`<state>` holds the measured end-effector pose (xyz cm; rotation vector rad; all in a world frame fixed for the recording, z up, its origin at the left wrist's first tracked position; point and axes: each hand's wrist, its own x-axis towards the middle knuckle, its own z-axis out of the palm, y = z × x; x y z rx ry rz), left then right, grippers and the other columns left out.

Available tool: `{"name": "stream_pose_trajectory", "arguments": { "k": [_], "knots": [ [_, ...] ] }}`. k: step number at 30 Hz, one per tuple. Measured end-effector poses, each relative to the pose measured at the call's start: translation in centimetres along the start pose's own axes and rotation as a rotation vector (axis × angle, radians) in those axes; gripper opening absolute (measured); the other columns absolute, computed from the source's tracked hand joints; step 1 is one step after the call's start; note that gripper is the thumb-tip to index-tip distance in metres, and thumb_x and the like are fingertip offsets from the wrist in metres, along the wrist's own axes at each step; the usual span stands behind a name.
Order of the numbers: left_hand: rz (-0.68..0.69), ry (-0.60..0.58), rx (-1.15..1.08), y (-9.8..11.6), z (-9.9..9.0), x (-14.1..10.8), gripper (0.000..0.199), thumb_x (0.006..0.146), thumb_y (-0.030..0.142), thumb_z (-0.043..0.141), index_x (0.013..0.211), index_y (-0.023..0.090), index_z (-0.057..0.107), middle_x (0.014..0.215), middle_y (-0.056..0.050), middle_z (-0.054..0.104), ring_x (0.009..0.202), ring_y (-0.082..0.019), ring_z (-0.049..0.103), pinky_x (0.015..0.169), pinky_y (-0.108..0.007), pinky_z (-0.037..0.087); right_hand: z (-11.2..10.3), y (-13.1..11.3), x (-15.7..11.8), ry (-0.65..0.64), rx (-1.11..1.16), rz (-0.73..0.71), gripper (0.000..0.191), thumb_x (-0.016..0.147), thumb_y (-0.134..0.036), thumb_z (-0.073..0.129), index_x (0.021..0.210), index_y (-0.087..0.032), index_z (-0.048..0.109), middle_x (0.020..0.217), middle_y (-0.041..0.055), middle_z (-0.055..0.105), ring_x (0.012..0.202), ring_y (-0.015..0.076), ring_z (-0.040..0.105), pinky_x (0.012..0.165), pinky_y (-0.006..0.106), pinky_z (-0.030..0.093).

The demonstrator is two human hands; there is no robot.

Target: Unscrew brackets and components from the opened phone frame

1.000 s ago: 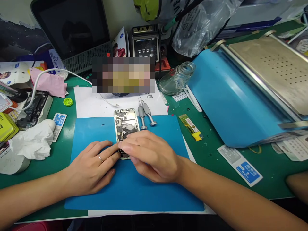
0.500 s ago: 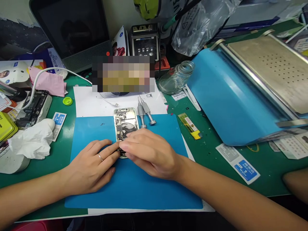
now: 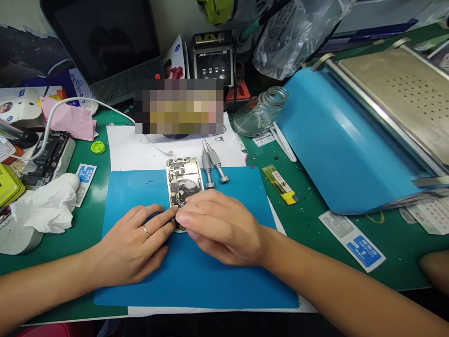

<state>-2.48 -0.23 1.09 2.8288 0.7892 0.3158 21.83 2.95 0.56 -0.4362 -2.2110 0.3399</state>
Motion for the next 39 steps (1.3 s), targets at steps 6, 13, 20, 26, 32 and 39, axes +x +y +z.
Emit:
{"name": "stream_pose_trajectory", "arguments": {
  "k": [6,13,20,26,32,39],
  "knots": [
    [0.002,-0.005,0.005,-0.03,-0.01,0.06,0.036,0.097,0.023,0.048,0.126,0.006,0.059,0.143,-0.015,0.058,0.120,-0.033,0.053,0.092,-0.046,0.050,0.14,0.02,0.20,0.017,-0.008,0.032,0.049,0.091,-0.005,0.056,0.137,-0.015,0.044,0.094,0.0083,0.075,0.088,0.0154,0.073,0.086,0.036,0.063],
    [0.005,0.005,0.008,0.01,0.01,-0.06,0.037,0.097,0.023,0.048,0.128,0.006,0.059,0.143,-0.015,0.058,0.120,-0.033,0.054,0.092,-0.045,0.050,0.10,-0.05,0.30,-0.002,0.007,0.013,0.049,0.092,-0.006,0.056,0.138,-0.014,0.043,0.095,0.0089,0.074,0.091,0.0158,0.073,0.090,0.036,0.062],
    [0.010,0.009,0.009,0.03,0.04,-0.18,0.038,0.096,0.023,0.049,0.128,0.005,0.058,0.142,-0.016,0.058,0.119,-0.033,0.054,0.092,-0.045,0.051,-0.03,-0.09,0.12,-0.023,0.039,0.023,0.058,0.091,-0.004,0.054,0.145,-0.015,0.039,0.098,0.0100,0.076,0.094,0.0169,0.073,0.090,0.037,0.062],
    [0.007,0.008,0.002,0.04,0.07,-0.11,0.037,0.097,0.022,0.049,0.128,0.005,0.058,0.143,-0.015,0.058,0.120,-0.033,0.054,0.093,-0.045,0.050,0.12,-0.05,0.04,-0.018,0.055,0.027,0.059,0.091,-0.003,0.055,0.146,-0.015,0.039,0.096,0.0092,0.075,0.092,0.0169,0.072,0.088,0.038,0.063],
    [-0.002,0.008,0.004,0.10,0.01,-0.21,0.033,0.098,0.023,0.047,0.124,0.007,0.060,0.142,-0.015,0.058,0.120,-0.033,0.054,0.093,-0.046,0.050,0.23,0.30,0.16,0.010,0.049,0.022,0.056,0.091,-0.006,0.058,0.143,-0.014,0.041,0.095,0.0099,0.074,0.090,0.0166,0.072,0.085,0.038,0.063],
    [-0.011,0.009,0.007,0.13,0.04,-0.28,0.035,0.098,0.023,0.047,0.127,0.007,0.058,0.142,-0.015,0.057,0.119,-0.032,0.054,0.093,-0.044,0.050,0.32,0.16,-0.02,0.003,0.099,-0.006,0.056,0.091,-0.002,0.054,0.144,-0.014,0.041,0.101,0.0103,0.075,0.099,0.0165,0.072,0.093,0.038,0.062]
  ]
}}
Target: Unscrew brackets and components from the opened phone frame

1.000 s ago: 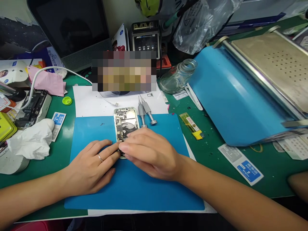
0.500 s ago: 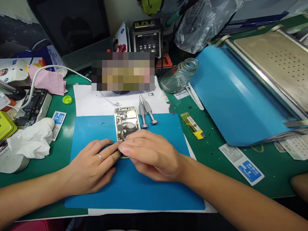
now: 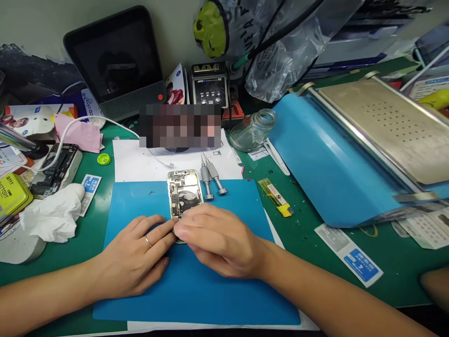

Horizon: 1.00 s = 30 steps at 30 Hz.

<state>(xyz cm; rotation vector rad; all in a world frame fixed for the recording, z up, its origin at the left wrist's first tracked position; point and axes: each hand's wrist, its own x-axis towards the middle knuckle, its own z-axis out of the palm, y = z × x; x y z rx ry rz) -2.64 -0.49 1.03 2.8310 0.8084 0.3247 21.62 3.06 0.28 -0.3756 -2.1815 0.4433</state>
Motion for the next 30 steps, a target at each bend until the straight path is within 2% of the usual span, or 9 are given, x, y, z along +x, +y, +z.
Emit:
{"name": "stream_pose_trajectory", "arguments": {
  "k": [3,8,11,16,30],
  "knots": [
    [-0.002,-0.004,0.006,0.01,0.01,0.04,0.035,0.098,0.024,0.045,0.126,0.007,0.058,0.143,-0.015,0.057,0.119,-0.032,0.053,0.093,-0.044,0.049,0.04,-0.11,-0.02,-0.015,0.026,0.013,0.057,0.092,-0.002,0.052,0.146,-0.015,0.039,0.101,0.0097,0.075,0.100,0.0164,0.072,0.094,0.039,0.062],
    [-0.004,-0.008,-0.002,-0.02,0.08,-0.04,0.038,0.098,0.024,0.047,0.130,0.006,0.056,0.140,-0.016,0.058,0.121,-0.033,0.053,0.092,-0.044,0.050,0.06,0.00,-0.15,-0.036,0.080,0.049,0.066,0.092,-0.001,0.050,0.153,-0.019,0.030,0.113,0.0136,0.073,0.113,0.0171,0.069,0.092,0.038,0.062],
    [-0.004,-0.008,-0.002,-0.06,0.05,-0.02,0.037,0.098,0.024,0.047,0.129,0.007,0.057,0.142,-0.016,0.057,0.121,-0.032,0.053,0.093,-0.045,0.050,0.10,0.10,-0.12,-0.042,0.091,0.067,0.070,0.092,0.000,0.051,0.154,-0.021,0.028,0.110,0.0118,0.073,0.107,0.0160,0.070,0.092,0.037,0.062],
    [-0.006,0.000,-0.008,-0.04,-0.03,0.17,0.036,0.097,0.023,0.048,0.127,0.007,0.058,0.142,-0.016,0.058,0.119,-0.032,0.054,0.091,-0.045,0.051,0.22,0.06,0.15,-0.002,0.083,0.080,0.068,0.091,0.000,0.053,0.152,-0.021,0.032,0.104,0.0095,0.073,0.096,0.0154,0.071,0.086,0.034,0.063],
    [0.004,0.004,0.000,-0.08,0.08,0.05,0.033,0.098,0.024,0.047,0.125,0.007,0.059,0.142,-0.015,0.058,0.119,-0.033,0.053,0.091,-0.046,0.051,0.31,0.34,-0.13,0.029,-0.036,0.018,0.074,0.091,-0.002,0.055,0.157,-0.019,0.026,0.096,0.0095,0.074,0.088,0.0172,0.073,0.081,0.036,0.065]
  ]
}}
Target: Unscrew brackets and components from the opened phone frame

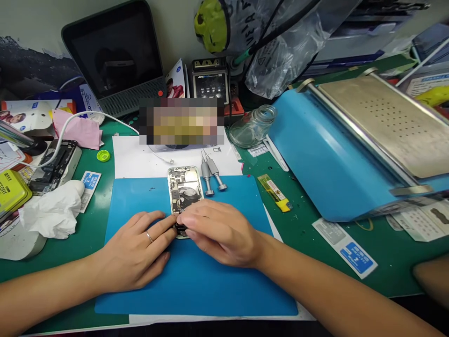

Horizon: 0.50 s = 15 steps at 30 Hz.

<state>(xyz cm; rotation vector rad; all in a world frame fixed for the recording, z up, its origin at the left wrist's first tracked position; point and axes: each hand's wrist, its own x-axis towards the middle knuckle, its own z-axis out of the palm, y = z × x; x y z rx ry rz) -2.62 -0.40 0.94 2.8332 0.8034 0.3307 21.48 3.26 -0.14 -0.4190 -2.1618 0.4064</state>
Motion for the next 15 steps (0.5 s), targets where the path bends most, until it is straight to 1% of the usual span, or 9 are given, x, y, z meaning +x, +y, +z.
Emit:
{"name": "stream_pose_trajectory", "arguments": {
  "k": [4,7,12,15],
  "knots": [
    [0.001,0.001,-0.004,-0.02,-0.09,0.03,0.032,0.098,0.024,0.047,0.124,0.008,0.059,0.142,-0.015,0.058,0.119,-0.033,0.053,0.091,-0.046,0.052,-0.16,-0.05,-0.09,0.085,0.008,0.031,0.079,0.090,-0.001,0.056,0.158,-0.024,0.024,0.098,0.0081,0.076,0.089,0.0172,0.074,0.080,0.036,0.065],
    [0.001,-0.003,-0.008,-0.05,-0.13,0.05,0.032,0.098,0.024,0.047,0.123,0.008,0.059,0.141,-0.016,0.058,0.119,-0.032,0.054,0.091,-0.046,0.052,-0.21,-0.04,-0.08,0.135,0.028,0.054,0.081,0.089,-0.002,0.057,0.158,-0.028,0.024,0.099,0.0065,0.078,0.087,0.0170,0.075,0.078,0.035,0.066],
    [0.014,0.013,-0.007,-0.05,-0.05,0.09,0.031,0.098,0.023,0.048,0.122,0.008,0.060,0.139,-0.016,0.059,0.119,-0.032,0.054,0.091,-0.046,0.052,-0.35,0.02,-0.08,0.142,0.046,0.062,0.083,0.087,-0.002,0.060,0.158,-0.026,0.024,0.100,0.0069,0.079,0.086,0.0173,0.076,0.081,0.035,0.066],
    [0.018,0.030,-0.011,-0.01,-0.04,0.08,0.030,0.097,0.023,0.049,0.120,0.008,0.060,0.136,-0.017,0.060,0.118,-0.032,0.055,0.090,-0.045,0.052,-0.47,0.01,-0.13,0.129,0.037,0.074,0.082,0.088,-0.005,0.061,0.158,-0.027,0.025,0.101,0.0066,0.079,0.085,0.0179,0.076,0.080,0.035,0.065]
  ]
}}
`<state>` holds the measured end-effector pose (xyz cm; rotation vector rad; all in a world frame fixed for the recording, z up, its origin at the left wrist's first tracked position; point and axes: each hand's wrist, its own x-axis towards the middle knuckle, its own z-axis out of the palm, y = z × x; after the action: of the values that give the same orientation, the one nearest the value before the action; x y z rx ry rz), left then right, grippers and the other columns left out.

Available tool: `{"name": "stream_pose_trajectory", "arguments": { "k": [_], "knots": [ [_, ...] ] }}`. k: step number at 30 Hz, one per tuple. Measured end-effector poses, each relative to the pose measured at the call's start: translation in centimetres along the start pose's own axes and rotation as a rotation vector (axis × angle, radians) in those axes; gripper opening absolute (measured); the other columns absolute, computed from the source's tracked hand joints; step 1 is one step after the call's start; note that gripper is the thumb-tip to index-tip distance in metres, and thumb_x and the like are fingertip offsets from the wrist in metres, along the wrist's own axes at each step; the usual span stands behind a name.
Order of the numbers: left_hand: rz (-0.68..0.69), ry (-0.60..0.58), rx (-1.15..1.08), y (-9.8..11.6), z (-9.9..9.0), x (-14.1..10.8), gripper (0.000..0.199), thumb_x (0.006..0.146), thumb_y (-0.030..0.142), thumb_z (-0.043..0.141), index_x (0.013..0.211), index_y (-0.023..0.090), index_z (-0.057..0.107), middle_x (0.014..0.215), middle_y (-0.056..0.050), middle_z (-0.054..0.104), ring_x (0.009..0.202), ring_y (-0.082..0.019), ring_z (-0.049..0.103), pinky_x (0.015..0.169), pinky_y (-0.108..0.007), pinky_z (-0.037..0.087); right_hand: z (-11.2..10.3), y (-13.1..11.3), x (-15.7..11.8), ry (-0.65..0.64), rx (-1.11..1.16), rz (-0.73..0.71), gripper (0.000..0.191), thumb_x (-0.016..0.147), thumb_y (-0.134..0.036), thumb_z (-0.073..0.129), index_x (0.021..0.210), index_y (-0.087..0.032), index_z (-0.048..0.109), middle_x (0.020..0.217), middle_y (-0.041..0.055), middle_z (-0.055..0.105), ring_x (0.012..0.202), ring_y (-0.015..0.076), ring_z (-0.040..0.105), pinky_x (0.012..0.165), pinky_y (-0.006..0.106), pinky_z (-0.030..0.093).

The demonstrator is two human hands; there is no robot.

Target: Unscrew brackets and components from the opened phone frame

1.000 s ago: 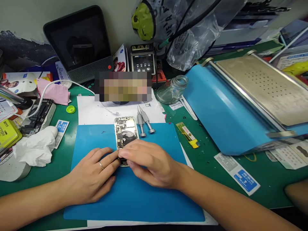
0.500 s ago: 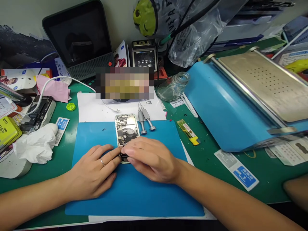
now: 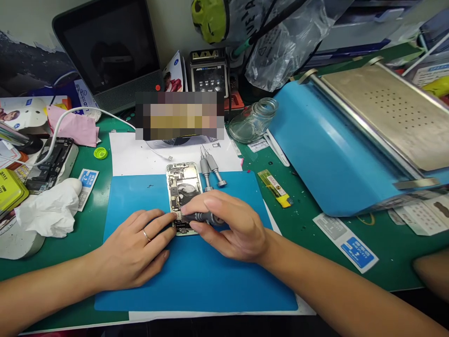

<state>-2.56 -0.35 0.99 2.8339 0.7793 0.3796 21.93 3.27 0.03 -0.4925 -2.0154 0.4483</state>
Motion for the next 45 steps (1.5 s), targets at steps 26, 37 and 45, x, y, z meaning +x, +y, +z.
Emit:
{"name": "stream_pose_trajectory", "arguments": {
  "k": [26,37,45],
  "knots": [
    [0.006,0.042,0.078,0.13,0.22,-0.24,0.040,0.099,0.028,0.048,0.130,0.004,0.057,0.080,-0.005,0.060,0.071,-0.021,0.054,0.057,-0.037,0.038,-0.11,0.23,-0.26,-0.013,-0.045,-0.029,0.082,0.087,-0.004,0.063,0.158,-0.023,0.026,0.098,0.0088,0.078,0.085,0.0185,0.075,0.078,0.036,0.065],
    [0.034,-0.002,0.083,0.20,0.51,-0.53,0.040,0.102,0.028,0.041,0.133,0.004,0.052,0.073,-0.001,0.064,0.058,-0.019,0.059,0.046,-0.036,0.044,-0.18,0.17,-0.09,0.020,-0.024,0.002,0.084,0.086,-0.001,0.063,0.157,-0.025,0.028,0.098,0.0069,0.079,0.085,0.0175,0.075,0.078,0.034,0.065],
    [0.036,-0.022,0.087,0.17,0.34,-0.44,0.041,0.103,0.028,0.041,0.134,0.004,0.051,0.074,-0.002,0.065,0.058,-0.020,0.061,0.046,-0.036,0.046,-0.23,0.38,-0.09,0.022,-0.035,-0.022,0.083,0.085,-0.002,0.064,0.157,-0.023,0.028,0.097,0.0076,0.079,0.083,0.0181,0.075,0.075,0.034,0.065]
  ]
}}
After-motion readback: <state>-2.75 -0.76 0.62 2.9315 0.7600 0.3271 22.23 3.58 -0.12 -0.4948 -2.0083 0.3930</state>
